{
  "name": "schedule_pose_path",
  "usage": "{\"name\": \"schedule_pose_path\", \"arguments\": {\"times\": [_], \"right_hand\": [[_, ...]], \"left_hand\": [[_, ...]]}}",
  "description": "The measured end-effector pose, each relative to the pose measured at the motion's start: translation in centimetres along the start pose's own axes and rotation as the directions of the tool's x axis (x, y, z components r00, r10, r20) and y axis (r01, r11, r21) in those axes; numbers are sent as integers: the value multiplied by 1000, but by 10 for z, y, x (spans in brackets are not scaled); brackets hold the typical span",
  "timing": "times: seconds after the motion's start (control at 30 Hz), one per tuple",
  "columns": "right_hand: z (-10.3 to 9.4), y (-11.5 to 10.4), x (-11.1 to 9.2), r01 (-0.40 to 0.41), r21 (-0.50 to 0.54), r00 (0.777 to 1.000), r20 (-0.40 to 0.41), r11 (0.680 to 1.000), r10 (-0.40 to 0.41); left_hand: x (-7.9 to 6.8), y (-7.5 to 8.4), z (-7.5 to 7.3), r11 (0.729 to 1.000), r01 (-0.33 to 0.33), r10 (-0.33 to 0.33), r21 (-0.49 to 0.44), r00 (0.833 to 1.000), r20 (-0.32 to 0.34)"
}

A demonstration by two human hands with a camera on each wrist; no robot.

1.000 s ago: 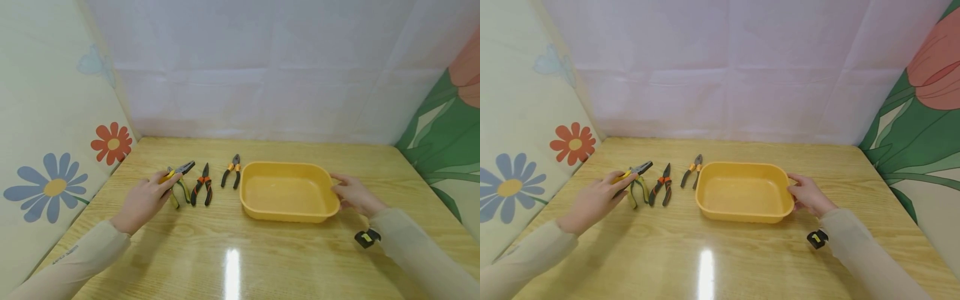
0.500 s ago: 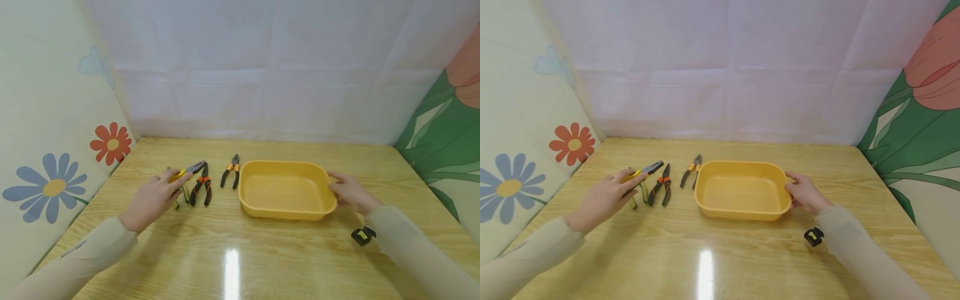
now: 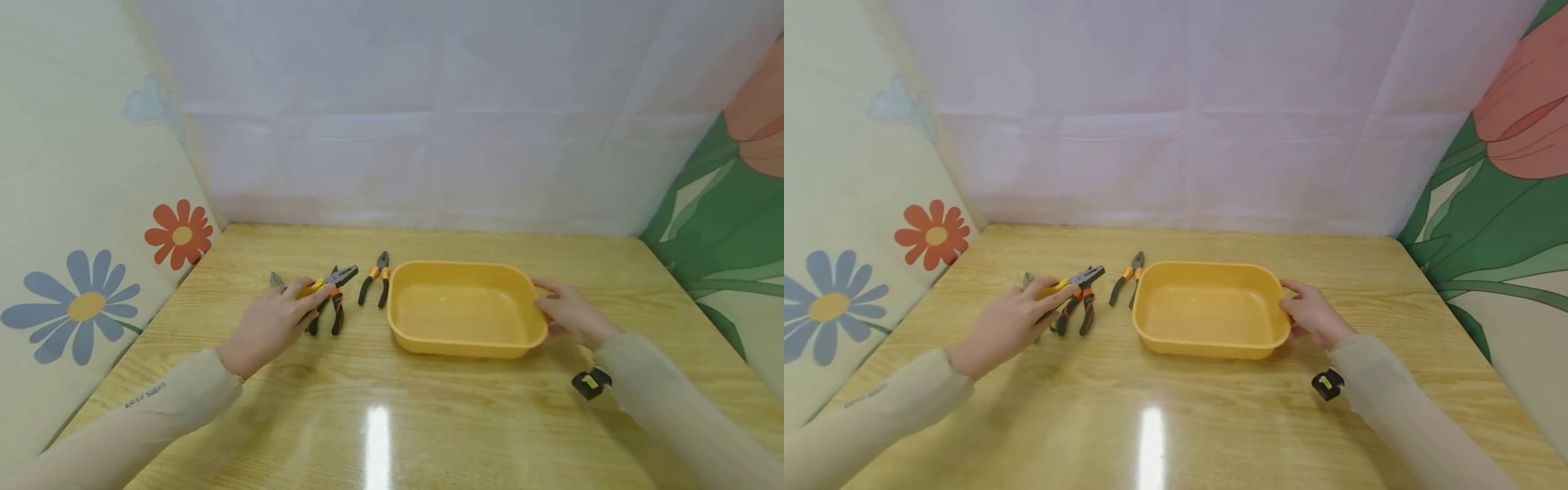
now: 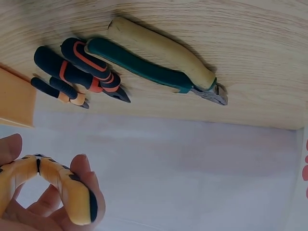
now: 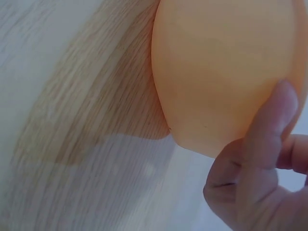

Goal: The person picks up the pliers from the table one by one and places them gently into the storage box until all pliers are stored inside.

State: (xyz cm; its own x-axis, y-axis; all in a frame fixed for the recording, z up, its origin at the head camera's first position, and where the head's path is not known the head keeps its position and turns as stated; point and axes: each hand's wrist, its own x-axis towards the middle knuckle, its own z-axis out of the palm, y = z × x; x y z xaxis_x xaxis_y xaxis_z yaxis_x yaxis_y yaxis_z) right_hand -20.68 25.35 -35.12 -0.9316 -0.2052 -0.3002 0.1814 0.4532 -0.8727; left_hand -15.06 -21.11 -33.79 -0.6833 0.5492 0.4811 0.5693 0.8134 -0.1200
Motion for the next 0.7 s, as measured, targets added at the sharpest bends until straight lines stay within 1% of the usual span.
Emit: {"name": "schedule_pose_path", "arguments": {"times": [0.1,0.33,0.43,0.6,0.7], "right_hand": [[-1,0,0,-2,5,1000,8,1000,2],[-3,0,0,-7,30,999,40,1000,6],[-4,1,0,-2,42,999,54,999,0],[-6,2,0,0,53,998,65,999,-4],[-6,2,0,0,54,998,65,999,-4]], "left_hand": [[1,2,0,1000,-6,6,-3,1000,0],[3,8,-5,1000,-5,5,-1,999,41],[5,11,-6,1000,-6,7,-17,999,52],[6,15,-7,999,-15,17,-36,998,61],[8,17,-7,1000,-19,20,-24,998,62]]}}
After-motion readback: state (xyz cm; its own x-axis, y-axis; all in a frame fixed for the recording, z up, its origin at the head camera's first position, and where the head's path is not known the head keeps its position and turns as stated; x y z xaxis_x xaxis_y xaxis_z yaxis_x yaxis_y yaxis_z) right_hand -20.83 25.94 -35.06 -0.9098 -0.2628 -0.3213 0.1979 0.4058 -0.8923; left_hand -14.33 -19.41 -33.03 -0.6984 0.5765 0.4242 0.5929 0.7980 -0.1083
